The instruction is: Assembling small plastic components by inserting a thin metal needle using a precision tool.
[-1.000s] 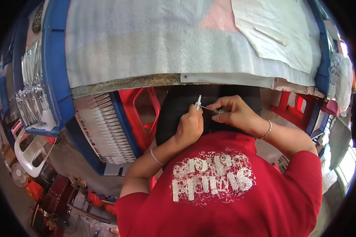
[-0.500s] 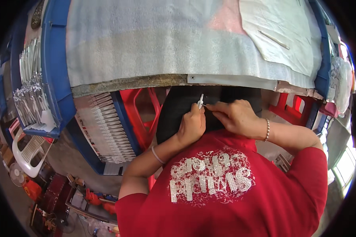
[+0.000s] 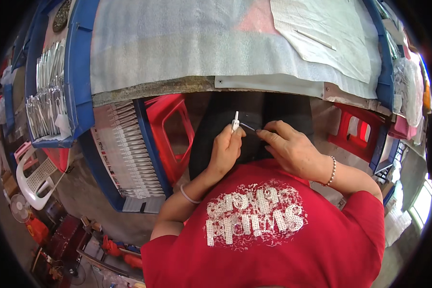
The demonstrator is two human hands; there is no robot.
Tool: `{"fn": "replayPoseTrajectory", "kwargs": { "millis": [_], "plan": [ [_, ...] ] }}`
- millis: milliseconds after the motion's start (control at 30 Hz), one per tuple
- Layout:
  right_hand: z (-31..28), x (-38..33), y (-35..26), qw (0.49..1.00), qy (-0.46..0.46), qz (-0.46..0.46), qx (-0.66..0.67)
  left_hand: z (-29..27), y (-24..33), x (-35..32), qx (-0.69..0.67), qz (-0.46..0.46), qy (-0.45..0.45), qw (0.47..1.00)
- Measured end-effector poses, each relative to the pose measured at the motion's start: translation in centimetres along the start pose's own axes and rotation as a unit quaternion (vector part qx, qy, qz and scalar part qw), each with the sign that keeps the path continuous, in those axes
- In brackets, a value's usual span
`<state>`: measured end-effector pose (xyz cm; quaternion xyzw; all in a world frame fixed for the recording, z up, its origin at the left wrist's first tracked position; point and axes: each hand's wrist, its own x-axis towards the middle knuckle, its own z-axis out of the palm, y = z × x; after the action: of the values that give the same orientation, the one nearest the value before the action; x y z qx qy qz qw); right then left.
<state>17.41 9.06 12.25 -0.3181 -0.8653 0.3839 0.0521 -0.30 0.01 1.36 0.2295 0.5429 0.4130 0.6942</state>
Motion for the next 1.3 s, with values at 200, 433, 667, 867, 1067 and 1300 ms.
{"fn": "replayPoseTrajectory", "kwargs": {
  "millis": [200,433,667,867,1067,1300],
  "plan": [
    [0.2,-0.1,0.3,1.000,-0.003,0.000,0.008,0.3,0.3,-0.1,0.000,-0.013,-0.005,1.000],
    [0.1,0.2,0.9,1.000,0.000,-0.014,-0.009,0.4,-0.6,0.1,0.076,0.043,0.010,0.996],
    [0.5,1.3,1.4,0.990,-0.069,0.026,-0.117,0.0,-0.8,0.8,0.180,0.064,0.032,0.981],
    [3.6,1.4,3.2,0.997,0.065,0.013,0.049,0.3,-0.6,1.0,0.261,0.196,0.065,0.943],
    [2.5,2.6,3.4,0.997,0.037,-0.005,0.064,0.1,-1.0,1.5,0.251,0.229,0.047,0.939],
    [0.4,4.1,0.9,0.954,-0.199,-0.039,-0.220,-0.3,-0.7,1.3,0.243,0.195,0.046,0.949]
  ]
}}
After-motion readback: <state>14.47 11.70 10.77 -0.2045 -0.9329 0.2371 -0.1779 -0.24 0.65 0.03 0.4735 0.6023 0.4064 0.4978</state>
